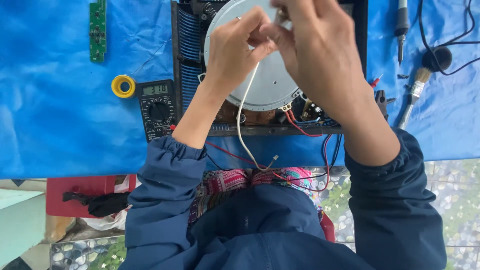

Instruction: The person uses pliers to strip and adjust wires connected to a circuit board inside an open appliance. They then use a screwdriver to tighten screws on a circular metal component and reposition the circuit board within the housing.

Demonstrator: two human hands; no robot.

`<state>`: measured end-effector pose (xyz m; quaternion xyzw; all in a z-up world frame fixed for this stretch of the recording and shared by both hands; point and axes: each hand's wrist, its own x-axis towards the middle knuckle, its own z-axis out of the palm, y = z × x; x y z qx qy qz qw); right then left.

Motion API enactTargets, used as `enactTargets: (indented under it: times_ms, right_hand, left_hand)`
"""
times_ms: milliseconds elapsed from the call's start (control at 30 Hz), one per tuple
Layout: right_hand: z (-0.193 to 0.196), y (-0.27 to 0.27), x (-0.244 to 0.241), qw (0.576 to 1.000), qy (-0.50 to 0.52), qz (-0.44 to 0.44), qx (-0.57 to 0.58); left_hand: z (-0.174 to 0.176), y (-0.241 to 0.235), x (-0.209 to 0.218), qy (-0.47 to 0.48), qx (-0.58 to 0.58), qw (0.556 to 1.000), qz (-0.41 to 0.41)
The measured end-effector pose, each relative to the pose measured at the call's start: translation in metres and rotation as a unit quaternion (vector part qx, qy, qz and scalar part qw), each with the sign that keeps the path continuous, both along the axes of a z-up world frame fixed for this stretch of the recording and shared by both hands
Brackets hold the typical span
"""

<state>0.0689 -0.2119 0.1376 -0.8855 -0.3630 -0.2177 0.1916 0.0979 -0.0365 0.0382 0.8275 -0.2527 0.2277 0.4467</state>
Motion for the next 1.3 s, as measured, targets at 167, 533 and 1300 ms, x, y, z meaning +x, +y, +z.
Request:
enactTargets:
  times_ms: [167,533,1300]
  right_hand:
    - [0.013,0.002,0.000,0.998,0.041,0.050,0.001]
    - [-0.029,-0.024,0.013,0.993,0.121,0.011,0.006]
    - [-0.080,-0.055,0.035,0.993,0.111,0.026,0.018]
  left_hand:
    - [0.001,0.008,-0.001,0.032,-0.006,0.997,-0.074]
    - [0.009,0.014,-0.001,0.071,-0.148,0.986,-0.018]
    - [-0.005,0.034,-0.002,0.051,-0.211,0.976,0.015]
